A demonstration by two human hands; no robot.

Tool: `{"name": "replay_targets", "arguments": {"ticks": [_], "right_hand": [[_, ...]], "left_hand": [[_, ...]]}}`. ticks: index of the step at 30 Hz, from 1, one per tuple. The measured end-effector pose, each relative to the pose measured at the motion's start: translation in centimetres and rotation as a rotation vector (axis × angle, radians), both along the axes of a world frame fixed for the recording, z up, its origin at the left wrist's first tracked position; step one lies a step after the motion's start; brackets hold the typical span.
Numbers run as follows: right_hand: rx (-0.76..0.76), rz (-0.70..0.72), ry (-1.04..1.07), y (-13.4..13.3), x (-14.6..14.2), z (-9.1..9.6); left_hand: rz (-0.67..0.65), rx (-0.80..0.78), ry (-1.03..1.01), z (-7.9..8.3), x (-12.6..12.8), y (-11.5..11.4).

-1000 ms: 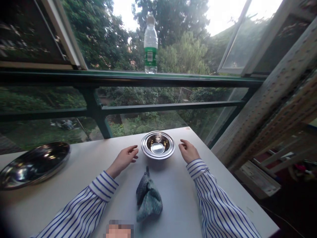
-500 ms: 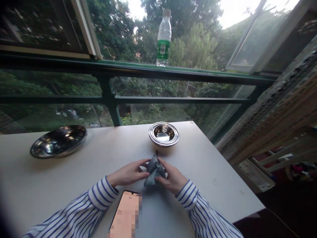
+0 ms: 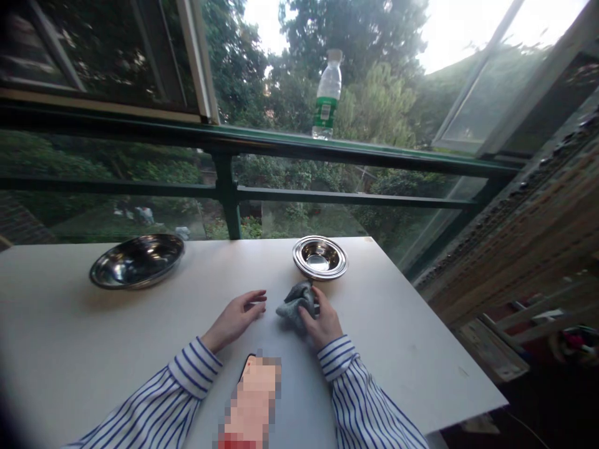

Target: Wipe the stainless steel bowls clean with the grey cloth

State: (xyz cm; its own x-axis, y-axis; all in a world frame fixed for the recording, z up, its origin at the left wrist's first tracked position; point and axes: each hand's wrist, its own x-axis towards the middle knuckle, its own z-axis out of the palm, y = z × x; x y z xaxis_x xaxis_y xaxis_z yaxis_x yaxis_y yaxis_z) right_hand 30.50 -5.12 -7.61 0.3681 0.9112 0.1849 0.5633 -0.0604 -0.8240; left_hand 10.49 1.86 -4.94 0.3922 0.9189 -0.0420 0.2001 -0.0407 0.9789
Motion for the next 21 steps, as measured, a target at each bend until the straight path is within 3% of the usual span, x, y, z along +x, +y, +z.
{"name": "replay_targets", "arguments": {"ticks": [8,21], "right_hand": [[0.061,-0.087,-0.066,-0.7,0.2,0.2],[0.366,-0.183,-0.274,-0.5,1.3,1.2]], "left_hand": [[0.223,0.058,0.025,-1.2,-3.9,-2.4],[0.269,0.168,0.006,-1.3,-3.6,-1.5]]}}
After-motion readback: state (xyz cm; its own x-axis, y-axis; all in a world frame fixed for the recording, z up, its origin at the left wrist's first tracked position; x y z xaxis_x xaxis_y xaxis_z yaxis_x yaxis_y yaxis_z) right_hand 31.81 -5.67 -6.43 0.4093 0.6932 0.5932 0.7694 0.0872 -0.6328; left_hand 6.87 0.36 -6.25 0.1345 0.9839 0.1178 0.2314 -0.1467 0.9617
